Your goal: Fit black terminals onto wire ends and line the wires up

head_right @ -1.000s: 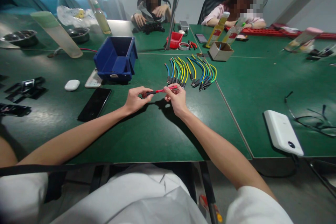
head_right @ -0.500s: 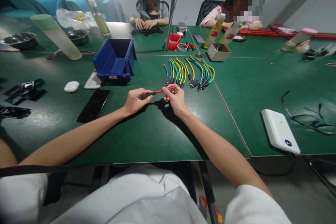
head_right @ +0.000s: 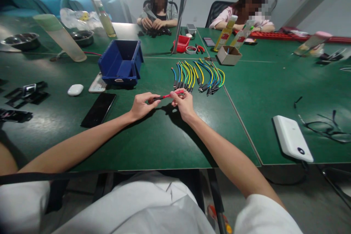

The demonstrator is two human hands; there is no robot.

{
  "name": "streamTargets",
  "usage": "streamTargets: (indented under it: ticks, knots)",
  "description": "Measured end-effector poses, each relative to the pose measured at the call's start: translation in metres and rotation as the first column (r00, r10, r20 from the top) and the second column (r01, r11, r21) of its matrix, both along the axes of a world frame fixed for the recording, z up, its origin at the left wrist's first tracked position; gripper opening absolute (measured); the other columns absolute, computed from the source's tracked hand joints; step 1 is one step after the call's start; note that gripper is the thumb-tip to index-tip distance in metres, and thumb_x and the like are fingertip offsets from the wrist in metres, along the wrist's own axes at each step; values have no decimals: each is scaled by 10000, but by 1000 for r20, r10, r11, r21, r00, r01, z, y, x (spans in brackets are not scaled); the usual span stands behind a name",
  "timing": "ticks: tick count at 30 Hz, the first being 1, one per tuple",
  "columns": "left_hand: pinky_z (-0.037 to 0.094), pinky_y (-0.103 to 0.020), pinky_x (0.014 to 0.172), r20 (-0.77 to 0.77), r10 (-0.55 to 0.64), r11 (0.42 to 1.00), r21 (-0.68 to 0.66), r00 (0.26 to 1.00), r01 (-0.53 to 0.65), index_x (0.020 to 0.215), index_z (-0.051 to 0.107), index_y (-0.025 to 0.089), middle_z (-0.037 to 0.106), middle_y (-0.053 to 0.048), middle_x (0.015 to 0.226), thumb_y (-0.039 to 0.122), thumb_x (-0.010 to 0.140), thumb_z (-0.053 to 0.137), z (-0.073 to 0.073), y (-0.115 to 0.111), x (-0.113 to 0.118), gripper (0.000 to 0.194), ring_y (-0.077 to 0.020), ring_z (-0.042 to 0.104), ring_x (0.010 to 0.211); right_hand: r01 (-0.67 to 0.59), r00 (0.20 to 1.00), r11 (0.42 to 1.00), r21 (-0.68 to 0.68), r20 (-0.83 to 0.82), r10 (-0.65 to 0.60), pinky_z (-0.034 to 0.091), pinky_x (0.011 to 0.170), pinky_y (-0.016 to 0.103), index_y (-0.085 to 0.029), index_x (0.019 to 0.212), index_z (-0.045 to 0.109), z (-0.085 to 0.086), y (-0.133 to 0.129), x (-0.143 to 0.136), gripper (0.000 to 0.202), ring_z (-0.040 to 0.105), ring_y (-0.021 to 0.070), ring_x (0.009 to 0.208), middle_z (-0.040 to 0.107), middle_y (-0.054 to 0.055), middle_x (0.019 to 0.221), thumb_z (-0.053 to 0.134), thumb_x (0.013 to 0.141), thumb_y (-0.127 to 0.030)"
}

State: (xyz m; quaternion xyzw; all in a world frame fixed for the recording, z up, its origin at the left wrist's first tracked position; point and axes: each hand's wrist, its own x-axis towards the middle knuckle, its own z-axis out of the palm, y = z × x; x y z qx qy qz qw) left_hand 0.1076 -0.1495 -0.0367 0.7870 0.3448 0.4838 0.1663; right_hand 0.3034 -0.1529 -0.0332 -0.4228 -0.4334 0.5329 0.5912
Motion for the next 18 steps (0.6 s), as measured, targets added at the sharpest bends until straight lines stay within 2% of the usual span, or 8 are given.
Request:
streamTargets:
  ticks: [8,18]
  knots:
    - [380,-225,547,5,-6,999,-52,1000,6,936,727,146,546,22,588,296,830,663,1,1,0,195,-93,483,534,-34,999,999,10,-10,34,397,398,164,-208,816,538,-2,1,1,416,487,53,406,554,-79,580,825,644,-456]
    - [387,-227,557,9,0,1000,-22,1000,0,933,732,153,557,18,592,310,832,662,2,0,0,200,-93,492,533,-34,999,999,-30,-13,34,386,391,163,-205,812,537,0,0,0,430,484,57,400,583,-68,572,829,637,-466]
